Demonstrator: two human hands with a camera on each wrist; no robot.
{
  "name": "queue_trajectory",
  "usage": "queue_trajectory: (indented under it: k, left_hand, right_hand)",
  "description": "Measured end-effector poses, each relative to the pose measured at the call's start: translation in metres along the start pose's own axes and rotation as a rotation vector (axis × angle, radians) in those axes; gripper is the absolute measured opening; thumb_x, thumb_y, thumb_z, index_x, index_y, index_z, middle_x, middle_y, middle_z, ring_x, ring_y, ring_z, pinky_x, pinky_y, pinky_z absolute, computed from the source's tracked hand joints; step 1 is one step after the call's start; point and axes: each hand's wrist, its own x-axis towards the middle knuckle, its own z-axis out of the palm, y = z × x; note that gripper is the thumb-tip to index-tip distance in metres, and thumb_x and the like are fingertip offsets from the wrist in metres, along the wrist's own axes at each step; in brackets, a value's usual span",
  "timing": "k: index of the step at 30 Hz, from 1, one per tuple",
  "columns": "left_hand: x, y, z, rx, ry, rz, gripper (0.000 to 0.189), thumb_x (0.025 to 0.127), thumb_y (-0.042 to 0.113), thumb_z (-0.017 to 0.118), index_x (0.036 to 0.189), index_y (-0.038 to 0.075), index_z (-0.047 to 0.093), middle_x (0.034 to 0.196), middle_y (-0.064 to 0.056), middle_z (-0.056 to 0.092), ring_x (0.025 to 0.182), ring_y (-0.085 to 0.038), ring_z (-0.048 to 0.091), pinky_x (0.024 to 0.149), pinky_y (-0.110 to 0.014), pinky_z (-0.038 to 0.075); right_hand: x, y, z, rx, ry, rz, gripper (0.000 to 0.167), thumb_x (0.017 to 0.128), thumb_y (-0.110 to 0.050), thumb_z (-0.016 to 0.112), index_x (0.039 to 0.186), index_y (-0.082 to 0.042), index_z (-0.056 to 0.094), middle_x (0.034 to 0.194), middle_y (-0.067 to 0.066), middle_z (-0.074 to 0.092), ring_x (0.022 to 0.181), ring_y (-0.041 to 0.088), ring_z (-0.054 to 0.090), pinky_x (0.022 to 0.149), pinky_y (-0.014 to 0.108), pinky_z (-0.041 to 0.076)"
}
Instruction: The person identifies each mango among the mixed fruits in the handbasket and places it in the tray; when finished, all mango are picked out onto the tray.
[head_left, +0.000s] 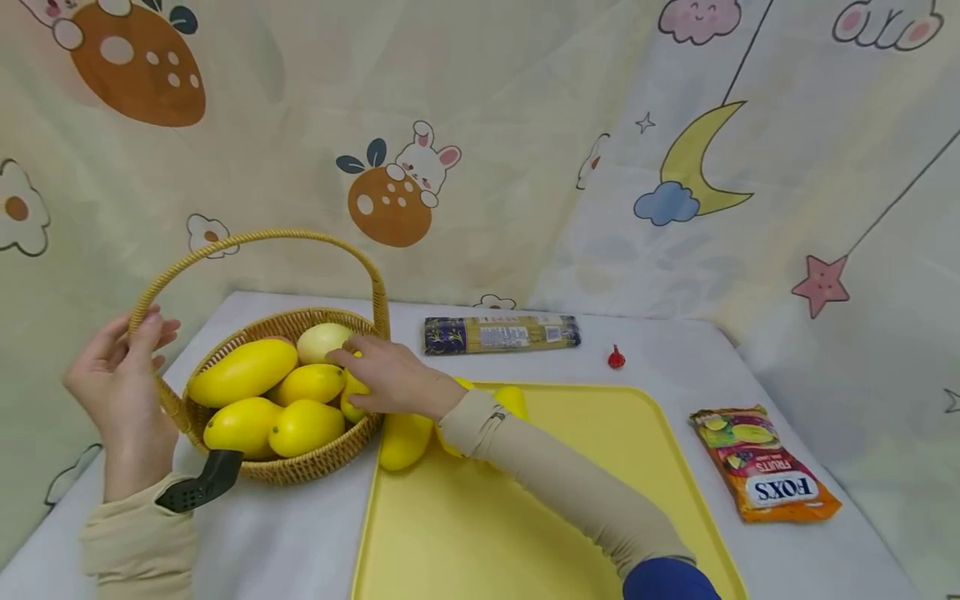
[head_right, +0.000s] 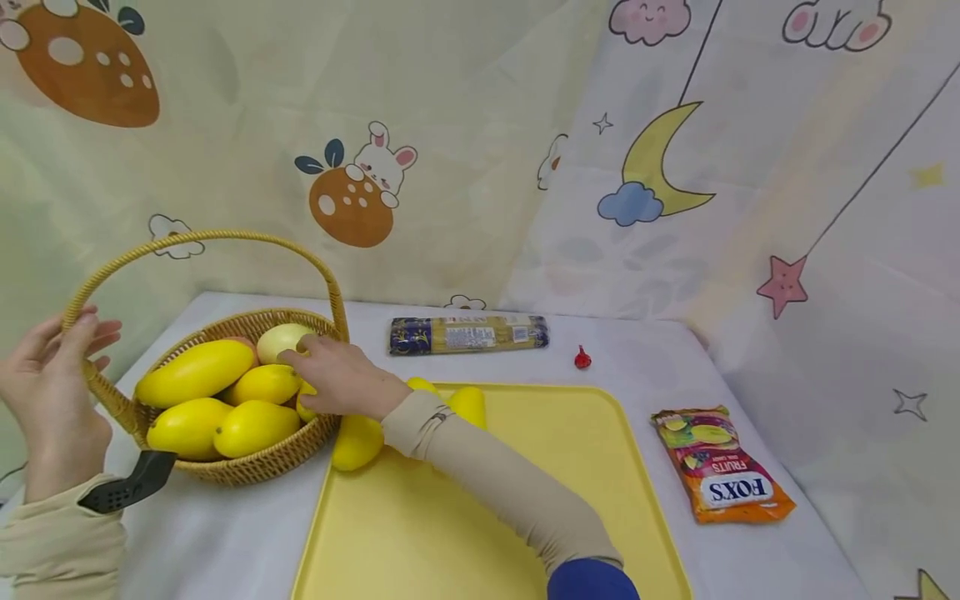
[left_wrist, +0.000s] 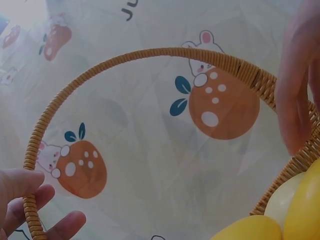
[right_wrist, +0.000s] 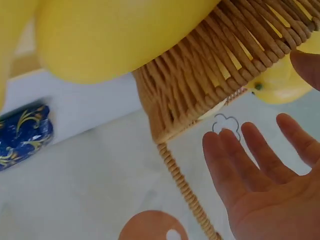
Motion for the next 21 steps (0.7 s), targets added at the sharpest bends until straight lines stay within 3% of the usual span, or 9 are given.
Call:
queue_trajectory:
  k: [4,10,16,21]
  left_hand:
    - [-0.001,-0.001,0.002,-0.015,0.021,-0.019,0.035,0.075,0.023,0.082,0.104,0.005,0.074,0.083,-0.002,0.072,0.081,-0.014,0.063,0.075,-0.021,0.036]
    - [-0.002,-0.003,0.002,0.011,-0.007,0.009,0.039,0.075,0.026,0.081,0.107,0.004,0.073,0.085,-0.002,0.072,0.082,-0.014,0.063,0.077,-0.022,0.035]
    - [-0.002,-0.004,0.001,0.011,-0.007,0.007,0.038,0.075,0.025,0.081,0.107,0.005,0.073,0.086,-0.002,0.072,0.082,-0.013,0.064,0.078,-0.022,0.036]
    - [0.0,-0.002,0.0,0.014,-0.002,0.012,0.039,0.075,0.025,0.081,0.107,0.005,0.073,0.087,-0.002,0.072,0.081,-0.013,0.064,0.078,-0.022,0.036]
  right_hand:
    - [0.013,-0.004,0.008,-0.001,-0.014,-0.032,0.06,0.091,-0.032,0.065,0.145,-0.019,0.04,0.137,0.005,0.046,0.11,0.014,0.052,0.08,0.025,0.049]
    - [0.027,-0.007,0.019,0.028,-0.033,-0.073,0.06,0.091,-0.026,0.065,0.145,-0.019,0.039,0.139,0.005,0.044,0.112,0.013,0.05,0.085,0.022,0.046]
    - [0.039,-0.011,0.021,0.036,-0.05,-0.088,0.057,0.092,-0.013,0.062,0.144,-0.02,0.04,0.139,0.003,0.044,0.112,0.012,0.049,0.084,0.021,0.046]
    - [0.044,-0.015,0.021,0.009,-0.044,-0.15,0.056,0.092,-0.005,0.058,0.144,-0.018,0.042,0.136,0.006,0.044,0.106,0.013,0.051,0.08,0.019,0.045]
